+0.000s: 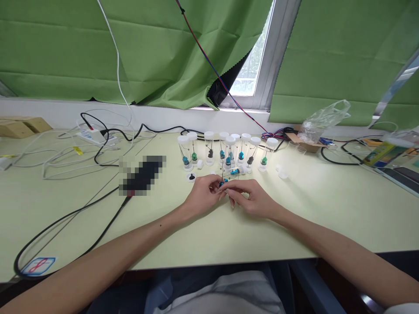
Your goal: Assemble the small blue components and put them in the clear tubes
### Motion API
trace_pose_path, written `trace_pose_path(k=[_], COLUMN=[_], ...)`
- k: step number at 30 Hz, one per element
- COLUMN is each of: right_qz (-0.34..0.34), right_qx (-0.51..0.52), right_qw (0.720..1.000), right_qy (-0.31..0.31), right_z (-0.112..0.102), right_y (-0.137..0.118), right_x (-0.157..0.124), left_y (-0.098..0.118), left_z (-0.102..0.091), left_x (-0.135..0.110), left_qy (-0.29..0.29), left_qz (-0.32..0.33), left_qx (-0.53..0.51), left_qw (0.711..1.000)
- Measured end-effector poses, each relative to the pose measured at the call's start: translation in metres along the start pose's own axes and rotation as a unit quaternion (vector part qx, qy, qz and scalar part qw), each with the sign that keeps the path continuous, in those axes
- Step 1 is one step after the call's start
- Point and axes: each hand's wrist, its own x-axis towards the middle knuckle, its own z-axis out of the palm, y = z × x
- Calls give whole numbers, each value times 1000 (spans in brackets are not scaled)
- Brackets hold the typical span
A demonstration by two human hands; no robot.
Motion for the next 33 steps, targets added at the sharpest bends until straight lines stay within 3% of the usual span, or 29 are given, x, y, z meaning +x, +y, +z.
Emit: trace_pose_path(k=[12,33], right_qz=[5,2], right_qx=[22,-25], right_qw=[1000,997], right_qy=[9,70], right_z=[1,2], right_y=[3,4], right_x=[0,1], left_y=[6,6], left_z=[-1,0], left_x=[-1,-2], left_qy=[4,27], left_qz=[-1,27], left_qx=[10,57], left_qw=[1000,998])
